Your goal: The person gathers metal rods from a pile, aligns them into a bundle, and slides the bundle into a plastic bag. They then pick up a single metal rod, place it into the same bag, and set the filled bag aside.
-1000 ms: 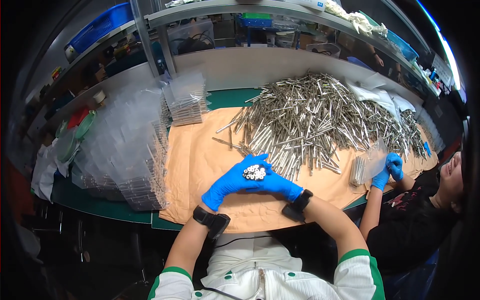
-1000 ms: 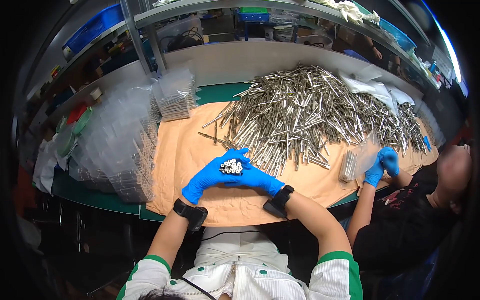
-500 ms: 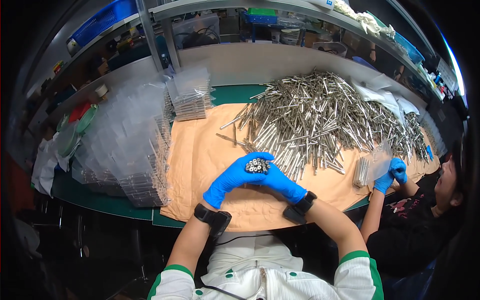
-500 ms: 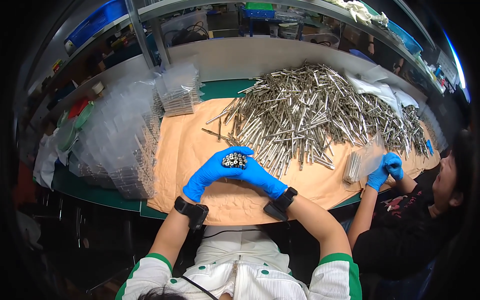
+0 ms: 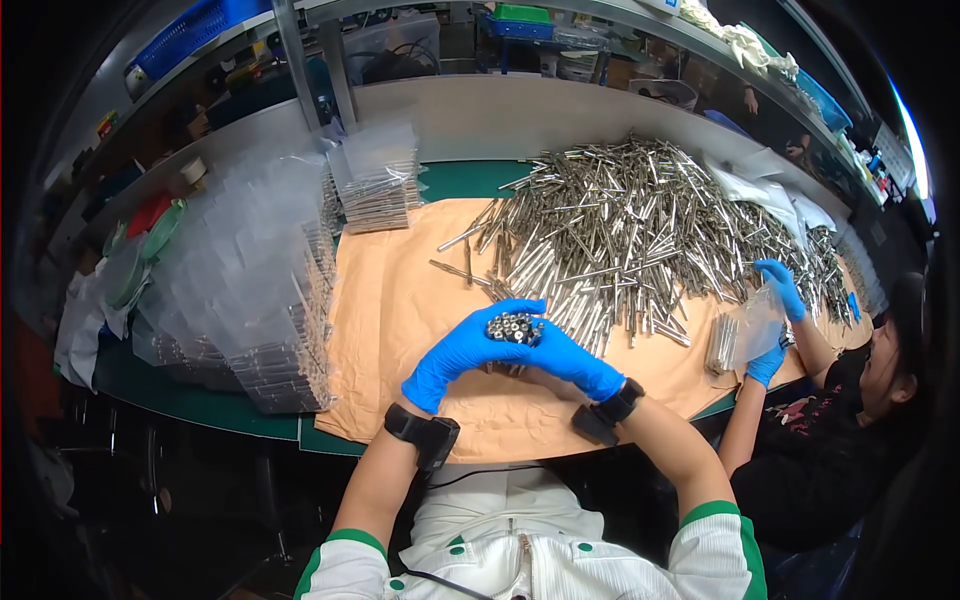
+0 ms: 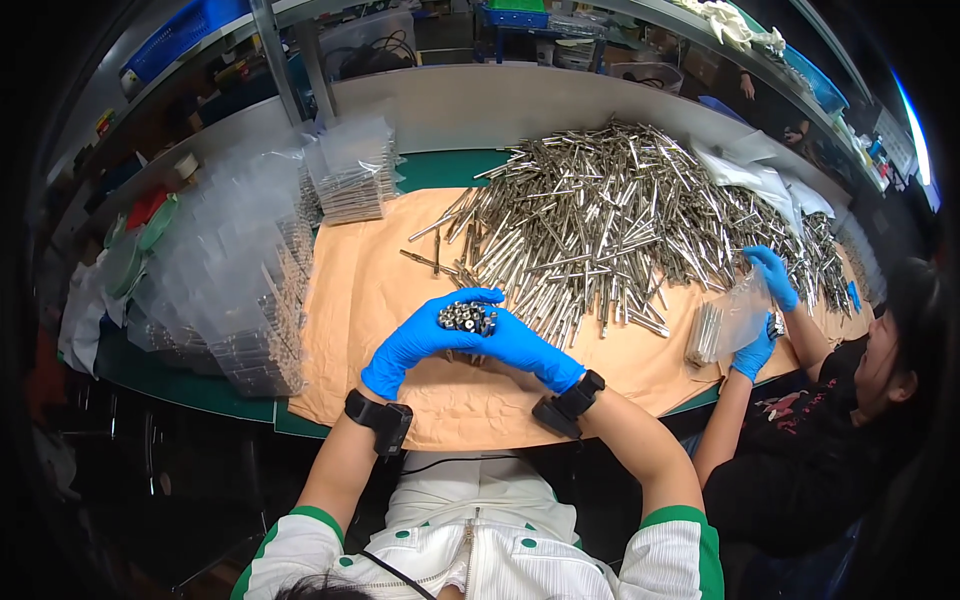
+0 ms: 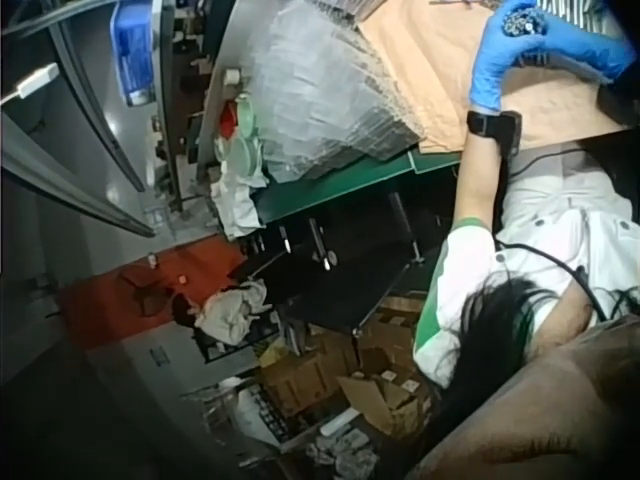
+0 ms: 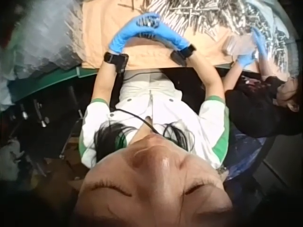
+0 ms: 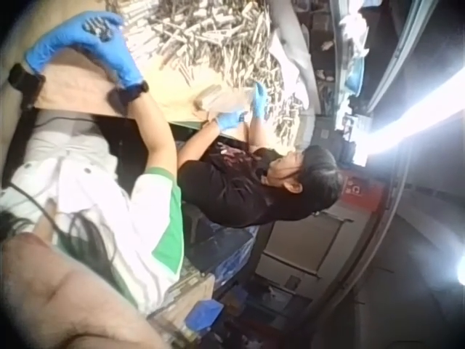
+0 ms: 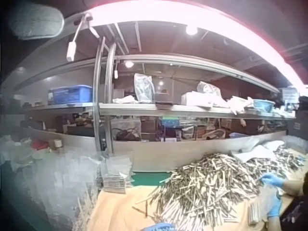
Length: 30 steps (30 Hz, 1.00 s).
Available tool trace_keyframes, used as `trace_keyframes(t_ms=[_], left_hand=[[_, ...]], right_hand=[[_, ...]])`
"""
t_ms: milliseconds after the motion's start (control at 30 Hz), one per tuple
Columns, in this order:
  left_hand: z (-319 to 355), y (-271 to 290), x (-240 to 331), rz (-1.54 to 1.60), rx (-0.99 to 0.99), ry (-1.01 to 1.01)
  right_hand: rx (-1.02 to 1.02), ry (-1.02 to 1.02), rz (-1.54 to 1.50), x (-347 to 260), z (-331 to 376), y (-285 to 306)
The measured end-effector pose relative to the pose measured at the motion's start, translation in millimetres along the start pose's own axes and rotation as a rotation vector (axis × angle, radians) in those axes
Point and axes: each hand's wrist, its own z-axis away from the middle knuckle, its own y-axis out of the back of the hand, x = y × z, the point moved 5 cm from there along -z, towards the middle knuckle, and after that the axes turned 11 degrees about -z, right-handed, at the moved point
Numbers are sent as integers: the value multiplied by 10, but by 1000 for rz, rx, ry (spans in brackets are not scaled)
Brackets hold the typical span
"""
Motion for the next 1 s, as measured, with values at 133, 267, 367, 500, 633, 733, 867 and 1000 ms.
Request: trace_keyframes(t_ms=[133,267,367,500,633,733,867,1000], left_hand=[[14,56,-45,16,6,26],[18,38,-79,39,21,23],[9,-1,-93,40,28,7],[-21,-60,-77,29,27,-21],[-50,-84,-113,35,43,-30],[-53,-72,-142,38,64,-60],[10,-50,-148,81,36,-5],[44,-47,-68,27,83,-52]], right_hand=[[-79,1,92,-180,-32,-6],[-138,-33,249,-175,-29,-13],[-132,-89,223,-149,-7,-51],[-92,-141,27,-81,26,-5],[-106,-61,73,26,-4,58],[-86,58,289,41,7,17],[45,-25,-51,5,58,-42],[55,-33,-18,-31,29,-19]])
